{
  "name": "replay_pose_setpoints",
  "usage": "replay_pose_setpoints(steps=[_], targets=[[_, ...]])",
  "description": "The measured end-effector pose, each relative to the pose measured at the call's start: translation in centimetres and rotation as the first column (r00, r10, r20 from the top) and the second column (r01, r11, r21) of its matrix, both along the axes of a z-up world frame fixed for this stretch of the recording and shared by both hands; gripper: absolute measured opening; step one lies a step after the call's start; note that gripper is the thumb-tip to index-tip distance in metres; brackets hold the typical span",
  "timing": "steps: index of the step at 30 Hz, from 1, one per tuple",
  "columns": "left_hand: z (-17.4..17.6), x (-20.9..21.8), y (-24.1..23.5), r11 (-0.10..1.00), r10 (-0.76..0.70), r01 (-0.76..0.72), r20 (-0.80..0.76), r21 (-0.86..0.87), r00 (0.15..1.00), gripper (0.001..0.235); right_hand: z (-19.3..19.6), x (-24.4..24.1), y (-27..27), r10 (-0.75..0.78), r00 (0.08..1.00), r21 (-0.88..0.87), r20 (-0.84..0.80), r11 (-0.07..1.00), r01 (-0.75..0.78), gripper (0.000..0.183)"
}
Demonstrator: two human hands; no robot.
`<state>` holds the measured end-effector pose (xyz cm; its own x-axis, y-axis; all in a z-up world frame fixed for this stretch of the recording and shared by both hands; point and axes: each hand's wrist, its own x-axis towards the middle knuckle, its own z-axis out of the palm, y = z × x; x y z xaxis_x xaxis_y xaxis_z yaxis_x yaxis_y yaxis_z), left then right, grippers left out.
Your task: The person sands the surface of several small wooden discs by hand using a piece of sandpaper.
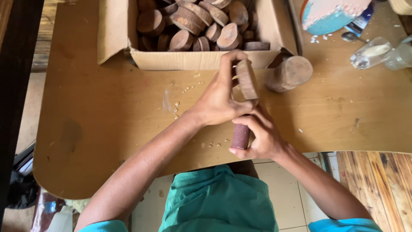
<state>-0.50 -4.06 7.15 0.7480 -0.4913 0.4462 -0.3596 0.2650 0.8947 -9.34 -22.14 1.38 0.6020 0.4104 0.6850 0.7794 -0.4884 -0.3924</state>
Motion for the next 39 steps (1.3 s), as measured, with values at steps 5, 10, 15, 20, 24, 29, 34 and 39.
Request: replay_pose_setpoints(steps=[5,10,15,20,24,29,34,39], targets=[[3.4,1.0,-2.1,0.989,0.060,-0.079,0.141,0.127,0.988,0.091,-0.3,-0.2,-0.4,-0.026,0.999,-0.043,-0.033,0.999,0.024,0.067],[4.1,2.0,-5.4,0.940,0.016,-0.089,0.218,0.331,0.976,0.094,2.4,-0.4,1.2,-0.061,0.998,-0.058,-0.033,0.997,0.059,0.065],[5.5,2.2,-8.6,0.846,0.018,-0.146,0.247,0.513,0.969,0.092,1.7,-0.3,0.7,-0.080,0.997,-0.064,-0.025,0.995,0.078,0.064],[6.0,2.9,-11.0,0.700,-0.053,-0.234,0.376,0.674,0.925,0.089,3.4,-0.3,1.3,-0.104,0.993,-0.084,-0.063,0.992,0.099,0.060],[5.6,3.9,-13.2,0.576,-0.051,-0.330,0.437,0.747,0.898,0.089,4.0,-0.1,0.7,-0.033,0.996,-0.146,-0.086,0.989,0.021,0.059],[4.9,4.4,-14.1,0.515,-0.041,-0.353,0.433,0.781,0.900,0.093,4.4,0.1,0.6,-0.018,0.993,-0.128,-0.116,0.992,0.003,0.056],[3.8,4.5,-14.3,0.505,0.026,-0.406,0.457,0.761,0.889,0.091,4.3,0.2,0.4,-0.011,0.991,-0.124,-0.131,0.992,-0.006,0.057],[3.2,4.4,-14.6,0.479,0.081,-0.445,0.467,0.756,0.881,0.095,4.2,0.4,0.3,-0.003,0.989,-0.116,-0.147,0.993,-0.014,0.058]])
